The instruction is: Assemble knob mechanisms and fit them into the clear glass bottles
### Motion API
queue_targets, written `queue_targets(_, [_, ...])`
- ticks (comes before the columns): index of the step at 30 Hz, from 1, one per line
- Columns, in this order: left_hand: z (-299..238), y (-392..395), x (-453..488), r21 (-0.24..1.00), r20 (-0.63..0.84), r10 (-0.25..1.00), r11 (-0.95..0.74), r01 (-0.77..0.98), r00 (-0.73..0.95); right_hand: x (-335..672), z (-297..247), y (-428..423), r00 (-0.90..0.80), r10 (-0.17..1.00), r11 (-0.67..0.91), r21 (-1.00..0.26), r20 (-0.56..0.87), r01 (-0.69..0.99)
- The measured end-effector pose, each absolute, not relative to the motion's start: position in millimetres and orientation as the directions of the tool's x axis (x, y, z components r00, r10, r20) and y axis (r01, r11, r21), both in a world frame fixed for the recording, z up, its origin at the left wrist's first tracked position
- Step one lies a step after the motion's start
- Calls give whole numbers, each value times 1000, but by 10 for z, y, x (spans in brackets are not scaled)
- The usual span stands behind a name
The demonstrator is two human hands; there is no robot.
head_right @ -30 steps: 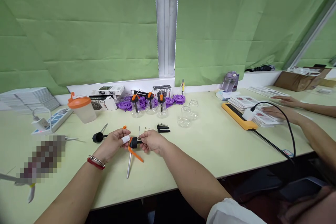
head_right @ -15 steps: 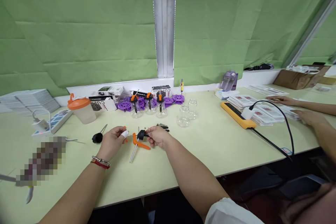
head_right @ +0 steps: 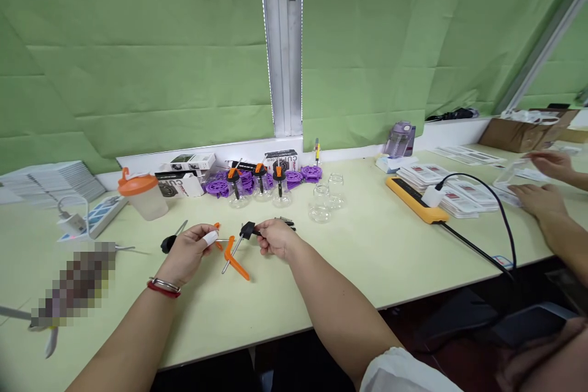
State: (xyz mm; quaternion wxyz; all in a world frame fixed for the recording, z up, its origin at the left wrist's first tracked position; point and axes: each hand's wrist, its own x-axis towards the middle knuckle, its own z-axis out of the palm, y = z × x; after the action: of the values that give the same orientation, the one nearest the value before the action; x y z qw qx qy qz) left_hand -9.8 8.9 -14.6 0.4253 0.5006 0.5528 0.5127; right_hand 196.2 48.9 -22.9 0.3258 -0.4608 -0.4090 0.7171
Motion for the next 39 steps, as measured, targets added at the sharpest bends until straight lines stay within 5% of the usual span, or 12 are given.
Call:
queue_targets(12, [-143,120,-220,997,21,975,-5,73,-222,2152,-183,608,-252,953,-253,-902,-170,-349])
queue_targets(18, [-94,91,-381,999,4,994,-8,-44,-109,2185,-132,601,-204,976,-25,-885,80,-466])
queue_targets(27, [-1,8,-703,977,8,1000,-11,-212,-16,1372,-354,592,-199,960,185,-980,196,-72])
queue_targets(39, [67,27,-981,816,28,927,-238,-527,-375,523,-382,587,-165,954,296,-858,249,420])
